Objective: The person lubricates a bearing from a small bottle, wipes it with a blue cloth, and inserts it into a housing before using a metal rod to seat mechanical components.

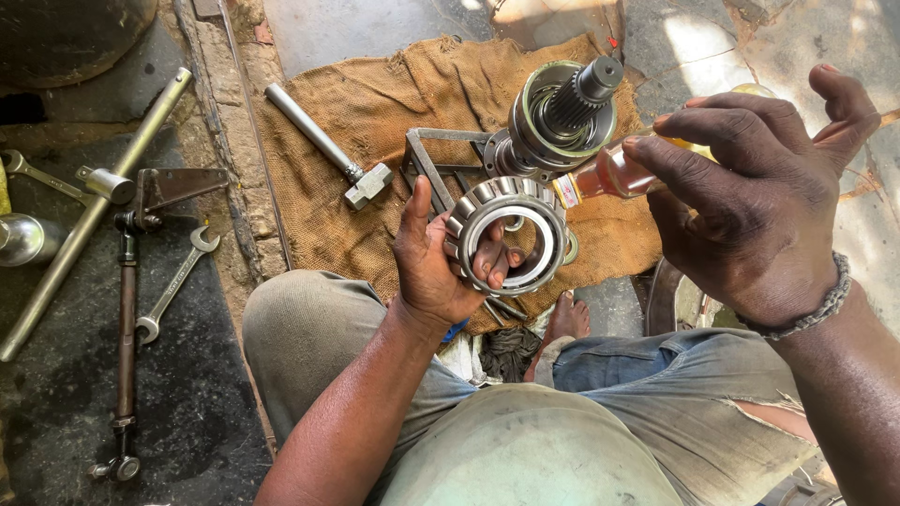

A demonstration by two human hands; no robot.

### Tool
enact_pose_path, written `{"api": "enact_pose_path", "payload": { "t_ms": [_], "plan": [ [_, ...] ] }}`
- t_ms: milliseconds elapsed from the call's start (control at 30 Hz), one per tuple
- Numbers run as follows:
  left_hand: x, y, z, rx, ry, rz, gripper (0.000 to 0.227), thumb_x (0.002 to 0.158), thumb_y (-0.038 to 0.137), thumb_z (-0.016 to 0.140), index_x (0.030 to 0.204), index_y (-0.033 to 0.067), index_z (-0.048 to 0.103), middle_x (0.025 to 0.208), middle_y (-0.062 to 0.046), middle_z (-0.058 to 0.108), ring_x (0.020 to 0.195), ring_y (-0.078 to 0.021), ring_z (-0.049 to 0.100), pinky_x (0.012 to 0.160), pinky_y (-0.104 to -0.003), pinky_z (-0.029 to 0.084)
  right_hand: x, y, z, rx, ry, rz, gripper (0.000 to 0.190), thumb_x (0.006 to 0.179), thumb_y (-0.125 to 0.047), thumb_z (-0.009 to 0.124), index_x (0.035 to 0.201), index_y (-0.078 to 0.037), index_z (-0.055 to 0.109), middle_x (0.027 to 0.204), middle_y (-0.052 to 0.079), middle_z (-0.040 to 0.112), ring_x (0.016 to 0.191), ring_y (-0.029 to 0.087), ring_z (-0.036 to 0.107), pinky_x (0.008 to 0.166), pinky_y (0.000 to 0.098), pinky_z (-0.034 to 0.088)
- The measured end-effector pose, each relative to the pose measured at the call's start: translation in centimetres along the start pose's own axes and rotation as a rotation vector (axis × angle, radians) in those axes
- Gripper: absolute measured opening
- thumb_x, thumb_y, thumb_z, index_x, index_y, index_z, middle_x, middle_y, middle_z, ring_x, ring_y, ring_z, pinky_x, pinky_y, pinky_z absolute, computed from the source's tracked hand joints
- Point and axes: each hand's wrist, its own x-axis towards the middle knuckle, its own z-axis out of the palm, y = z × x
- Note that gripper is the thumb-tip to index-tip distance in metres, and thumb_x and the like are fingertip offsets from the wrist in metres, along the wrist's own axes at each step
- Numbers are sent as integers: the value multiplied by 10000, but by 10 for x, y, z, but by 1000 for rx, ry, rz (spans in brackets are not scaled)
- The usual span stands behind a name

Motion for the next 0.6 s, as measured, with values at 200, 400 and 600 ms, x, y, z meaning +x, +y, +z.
{"api": "enact_pose_path", "payload": {
  "t_ms": [200,400,600],
  "plan": [
    [1,-2,-2,23,9,-11,821,989,735,454,938,-56,672,587,-86,574,485,-174,570,581,-346,574,3,-3,-1,-2,-23,15,369,862,-79,834,1189,-235,763,1194,14,718,1239,226,652,1217,555,180],
    [0,-2,-3,75,-28,-2,815,987,735,457,935,-50,671,574,-95,566,499,-204,576,639,-357,582,4,-4,-4,-26,-39,4,350,877,-84,847,1178,-241,765,1202,12,719,1254,228,649,1226,553,174],
    [-1,-2,-3,139,-59,-9,831,1008,739,418,922,-45,678,568,-99,551,490,-231,569,652,-359,582,7,-7,-5,-23,-15,-9,340,874,-54,847,1151,-233,764,1202,16,718,1240,226,655,1218,567,189]
  ]
}}
